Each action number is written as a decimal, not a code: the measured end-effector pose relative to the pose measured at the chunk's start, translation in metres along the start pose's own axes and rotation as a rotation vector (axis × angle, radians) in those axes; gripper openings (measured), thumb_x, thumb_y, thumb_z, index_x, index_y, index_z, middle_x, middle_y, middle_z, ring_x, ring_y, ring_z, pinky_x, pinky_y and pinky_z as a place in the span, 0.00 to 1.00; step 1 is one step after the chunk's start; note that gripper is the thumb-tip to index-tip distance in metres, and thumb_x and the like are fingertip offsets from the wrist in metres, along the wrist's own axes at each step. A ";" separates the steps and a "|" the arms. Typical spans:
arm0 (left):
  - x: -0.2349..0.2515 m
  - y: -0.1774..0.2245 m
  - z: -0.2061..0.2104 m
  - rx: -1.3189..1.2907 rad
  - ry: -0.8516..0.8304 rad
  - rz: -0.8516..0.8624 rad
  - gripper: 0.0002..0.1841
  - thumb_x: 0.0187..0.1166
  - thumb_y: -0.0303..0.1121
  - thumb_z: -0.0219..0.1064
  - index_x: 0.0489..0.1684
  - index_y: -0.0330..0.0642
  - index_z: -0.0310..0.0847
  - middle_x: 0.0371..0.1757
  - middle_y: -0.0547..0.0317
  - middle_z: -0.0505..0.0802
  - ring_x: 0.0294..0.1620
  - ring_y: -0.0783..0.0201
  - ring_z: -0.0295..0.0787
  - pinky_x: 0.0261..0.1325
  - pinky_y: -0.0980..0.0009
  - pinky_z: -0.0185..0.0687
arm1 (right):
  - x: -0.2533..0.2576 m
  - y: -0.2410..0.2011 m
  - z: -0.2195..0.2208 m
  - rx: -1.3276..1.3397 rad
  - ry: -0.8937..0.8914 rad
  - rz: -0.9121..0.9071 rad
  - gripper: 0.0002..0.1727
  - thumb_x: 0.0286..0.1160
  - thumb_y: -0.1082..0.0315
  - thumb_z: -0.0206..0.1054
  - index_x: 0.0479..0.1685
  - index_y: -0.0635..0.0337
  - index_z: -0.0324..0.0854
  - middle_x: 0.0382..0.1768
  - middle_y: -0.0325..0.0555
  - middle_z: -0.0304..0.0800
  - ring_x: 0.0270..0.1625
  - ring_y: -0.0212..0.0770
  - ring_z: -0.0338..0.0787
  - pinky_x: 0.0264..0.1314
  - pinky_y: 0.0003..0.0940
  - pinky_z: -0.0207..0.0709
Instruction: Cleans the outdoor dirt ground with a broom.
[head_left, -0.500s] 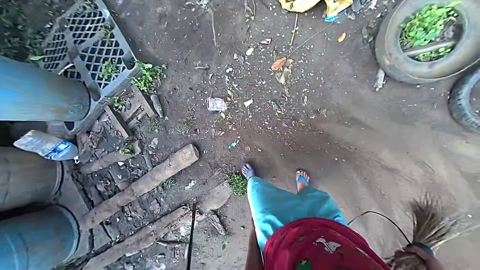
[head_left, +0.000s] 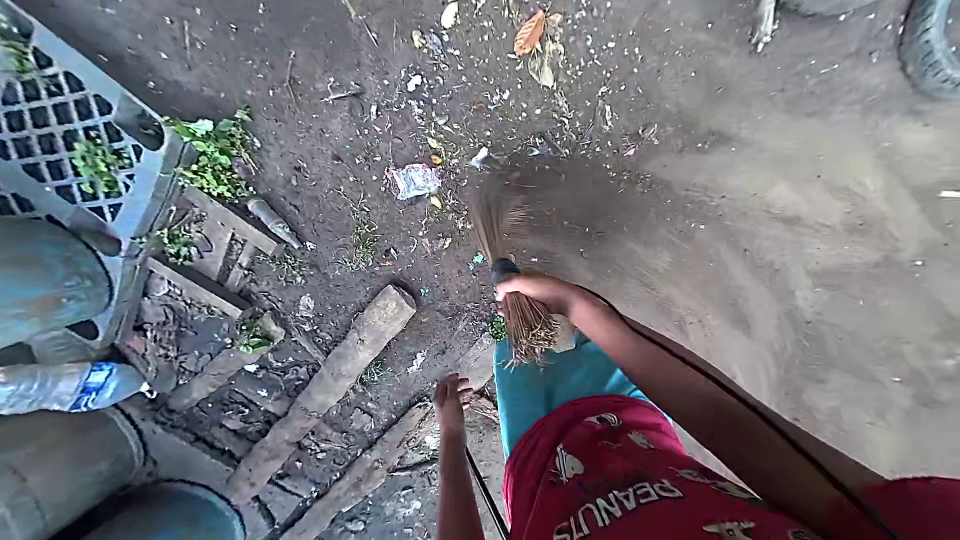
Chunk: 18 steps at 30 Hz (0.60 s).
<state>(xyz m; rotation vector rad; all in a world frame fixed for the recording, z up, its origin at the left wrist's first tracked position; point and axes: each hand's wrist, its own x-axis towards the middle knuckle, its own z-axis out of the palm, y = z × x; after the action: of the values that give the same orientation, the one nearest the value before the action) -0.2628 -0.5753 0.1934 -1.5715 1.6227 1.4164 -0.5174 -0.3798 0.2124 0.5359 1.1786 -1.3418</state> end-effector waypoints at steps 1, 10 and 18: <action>0.008 0.013 -0.005 0.010 0.006 0.012 0.21 0.95 0.36 0.44 0.72 0.29 0.73 0.56 0.39 0.91 0.43 0.54 0.90 0.41 0.59 0.83 | 0.000 -0.005 0.005 0.095 -0.091 -0.055 0.09 0.76 0.62 0.65 0.46 0.57 0.80 0.33 0.42 0.88 0.34 0.35 0.90 0.40 0.34 0.87; 0.038 0.049 -0.002 0.215 -0.223 0.071 0.20 0.94 0.34 0.46 0.72 0.30 0.73 0.57 0.40 0.91 0.47 0.53 0.91 0.45 0.56 0.84 | -0.106 0.109 -0.097 0.234 0.271 -0.195 0.28 0.56 0.65 0.72 0.60 0.61 0.74 0.38 0.48 0.92 0.34 0.46 0.94 0.40 0.46 0.92; 0.026 0.012 -0.014 0.262 -0.278 -0.058 0.20 0.94 0.35 0.48 0.73 0.31 0.73 0.57 0.39 0.91 0.48 0.52 0.91 0.47 0.53 0.84 | -0.091 0.174 -0.183 0.368 1.028 0.264 0.11 0.76 0.63 0.65 0.49 0.59 0.75 0.32 0.45 0.80 0.30 0.39 0.80 0.32 0.40 0.77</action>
<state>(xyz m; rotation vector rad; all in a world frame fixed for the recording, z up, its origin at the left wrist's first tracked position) -0.2760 -0.6013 0.1799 -1.2055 1.5131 1.2693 -0.4016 -0.1417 0.1684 1.7196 1.5761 -1.0426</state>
